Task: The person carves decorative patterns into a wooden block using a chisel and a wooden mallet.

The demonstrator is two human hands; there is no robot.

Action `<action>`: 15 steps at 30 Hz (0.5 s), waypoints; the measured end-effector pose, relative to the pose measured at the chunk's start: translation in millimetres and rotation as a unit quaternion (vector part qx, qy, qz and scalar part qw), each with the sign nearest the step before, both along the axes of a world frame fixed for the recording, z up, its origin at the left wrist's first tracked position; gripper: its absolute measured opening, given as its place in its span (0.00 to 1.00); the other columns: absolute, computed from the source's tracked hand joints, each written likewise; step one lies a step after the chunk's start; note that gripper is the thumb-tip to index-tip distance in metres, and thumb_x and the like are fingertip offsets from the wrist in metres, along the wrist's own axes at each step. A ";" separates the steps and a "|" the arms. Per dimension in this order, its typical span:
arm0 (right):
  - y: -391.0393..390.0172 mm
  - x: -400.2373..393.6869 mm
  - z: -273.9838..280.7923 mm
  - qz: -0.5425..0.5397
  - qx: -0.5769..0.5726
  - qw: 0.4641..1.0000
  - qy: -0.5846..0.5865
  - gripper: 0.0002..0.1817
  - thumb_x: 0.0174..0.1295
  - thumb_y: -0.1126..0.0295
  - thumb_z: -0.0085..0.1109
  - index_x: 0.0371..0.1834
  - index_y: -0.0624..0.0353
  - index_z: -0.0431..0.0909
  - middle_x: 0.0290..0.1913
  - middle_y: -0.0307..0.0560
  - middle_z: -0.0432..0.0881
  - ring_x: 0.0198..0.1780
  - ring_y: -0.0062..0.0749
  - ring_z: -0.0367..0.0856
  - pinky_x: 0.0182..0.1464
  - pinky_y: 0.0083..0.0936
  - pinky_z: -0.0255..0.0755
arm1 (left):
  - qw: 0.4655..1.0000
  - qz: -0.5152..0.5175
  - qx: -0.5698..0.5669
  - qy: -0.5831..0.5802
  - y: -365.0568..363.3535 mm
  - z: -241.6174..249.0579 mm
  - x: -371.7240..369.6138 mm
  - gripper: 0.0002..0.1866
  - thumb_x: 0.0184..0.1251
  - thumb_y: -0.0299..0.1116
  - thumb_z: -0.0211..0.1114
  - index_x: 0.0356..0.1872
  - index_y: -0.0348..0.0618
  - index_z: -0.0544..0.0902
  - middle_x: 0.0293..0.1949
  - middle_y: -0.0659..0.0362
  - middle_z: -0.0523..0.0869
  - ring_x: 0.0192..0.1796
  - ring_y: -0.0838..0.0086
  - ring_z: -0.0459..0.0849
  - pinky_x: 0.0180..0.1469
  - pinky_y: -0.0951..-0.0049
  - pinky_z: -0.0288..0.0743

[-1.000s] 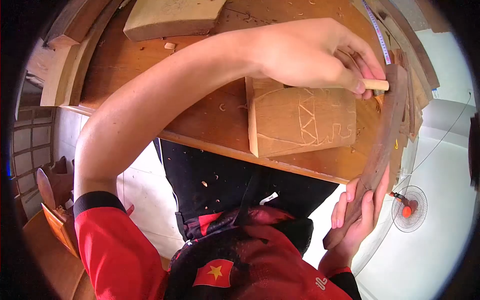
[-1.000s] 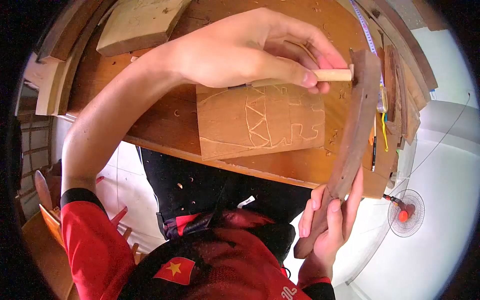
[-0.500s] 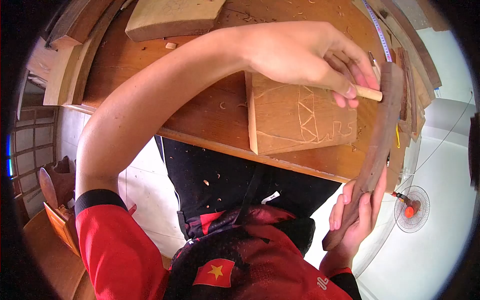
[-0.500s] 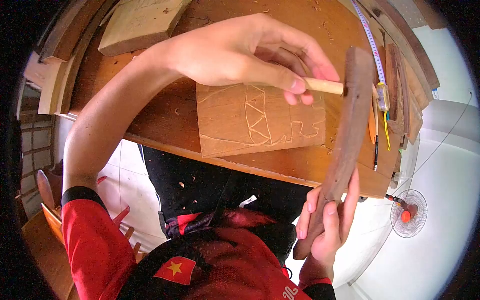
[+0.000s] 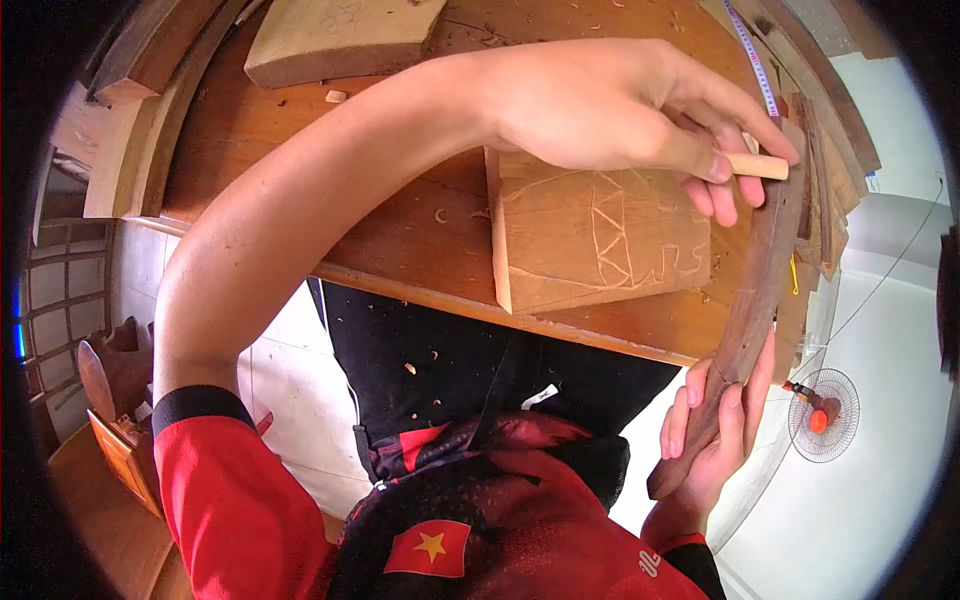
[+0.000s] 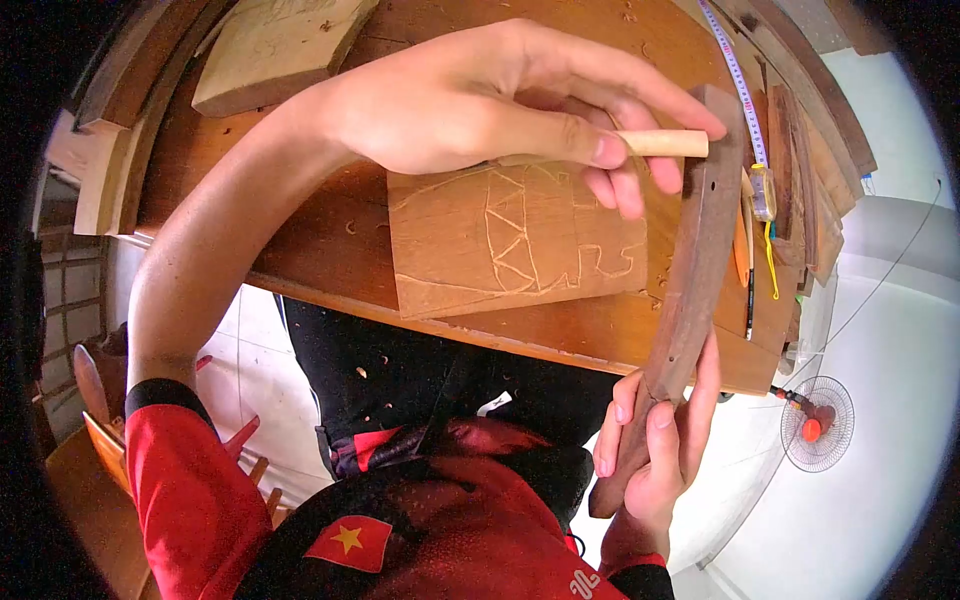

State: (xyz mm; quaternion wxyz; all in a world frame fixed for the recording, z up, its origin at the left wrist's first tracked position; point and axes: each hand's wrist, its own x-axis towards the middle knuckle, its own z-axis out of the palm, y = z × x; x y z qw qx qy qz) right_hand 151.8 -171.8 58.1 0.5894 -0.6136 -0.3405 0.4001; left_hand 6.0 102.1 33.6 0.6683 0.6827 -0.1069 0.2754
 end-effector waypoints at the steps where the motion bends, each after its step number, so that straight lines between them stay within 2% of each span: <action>1: 1.6 -1.4 2.1 -0.027 0.008 1.000 0.001 0.32 0.83 0.65 0.35 0.87 0.48 0.41 0.34 0.50 0.68 0.12 0.21 0.63 0.11 0.18 0.63 | 1.000 0.003 -0.009 0.007 -1.2 0.6 -0.2 0.24 0.78 0.28 0.55 0.71 0.26 0.73 0.55 0.47 0.87 0.56 0.67 0.88 0.64 0.69 0.79; 3: 6.3 -5.7 8.0 -0.081 0.025 0.996 0.003 0.31 0.84 0.64 0.33 0.87 0.47 0.42 0.35 0.51 0.68 0.12 0.21 0.63 0.10 0.18 0.64 | 0.999 0.007 -0.027 0.023 -3.2 2.4 -1.1 0.24 0.78 0.28 0.55 0.71 0.26 0.73 0.55 0.47 0.87 0.55 0.67 0.88 0.65 0.70 0.79; 6: 8.2 5.0 8.2 -0.053 0.111 0.992 0.020 0.31 0.85 0.64 0.32 0.88 0.46 0.42 0.35 0.52 0.68 0.12 0.22 0.63 0.10 0.19 0.63 | 0.999 -0.001 -0.021 0.031 -1.3 0.0 -0.2 0.27 0.78 0.29 0.55 0.72 0.24 0.68 0.56 0.46 0.87 0.56 0.67 0.88 0.65 0.69 0.79; 7: 8.0 2.7 9.4 -0.072 0.089 0.993 0.007 0.30 0.85 0.64 0.30 0.87 0.46 0.41 0.36 0.53 0.69 0.12 0.22 0.63 0.10 0.19 0.65 | 0.999 0.001 -0.032 0.032 -1.1 1.6 0.0 0.27 0.78 0.29 0.55 0.73 0.24 0.67 0.56 0.45 0.87 0.56 0.67 0.88 0.65 0.69 0.78; 10: 3.7 12.1 16.2 0.038 -0.029 0.998 -0.052 0.29 0.85 0.64 0.27 0.87 0.47 0.42 0.38 0.52 0.69 0.12 0.23 0.63 0.09 0.20 0.67 | 0.999 0.007 -0.041 0.027 -1.4 0.6 -1.8 0.28 0.78 0.29 0.56 0.72 0.23 0.62 0.56 0.44 0.87 0.58 0.65 0.88 0.66 0.68 0.77; 11: 6.8 6.5 19.3 -0.080 -0.027 0.996 -0.020 0.29 0.85 0.64 0.28 0.87 0.49 0.42 0.37 0.52 0.69 0.12 0.23 0.63 0.09 0.20 0.67 | 0.999 0.010 -0.026 0.019 1.7 -1.4 -0.9 0.28 0.78 0.29 0.56 0.72 0.23 0.62 0.56 0.44 0.87 0.59 0.64 0.88 0.67 0.68 0.76; 14: 16.8 17.5 23.0 -0.076 0.105 0.992 -0.007 0.31 0.84 0.64 0.33 0.87 0.49 0.43 0.36 0.50 0.69 0.11 0.22 0.62 0.10 0.20 0.64 | 1.000 0.023 -0.002 0.011 2.8 -4.0 -1.3 0.25 0.78 0.28 0.56 0.69 0.24 0.63 0.55 0.45 0.87 0.60 0.63 0.87 0.68 0.68 0.74; 15: 17.0 14.0 21.4 -0.096 0.097 0.991 -0.004 0.31 0.84 0.64 0.33 0.87 0.50 0.41 0.36 0.51 0.69 0.11 0.22 0.63 0.09 0.20 0.65 | 1.000 0.026 0.005 0.010 2.7 -1.8 -0.7 0.24 0.78 0.27 0.56 0.68 0.25 0.64 0.55 0.45 0.87 0.61 0.62 0.87 0.69 0.68 0.73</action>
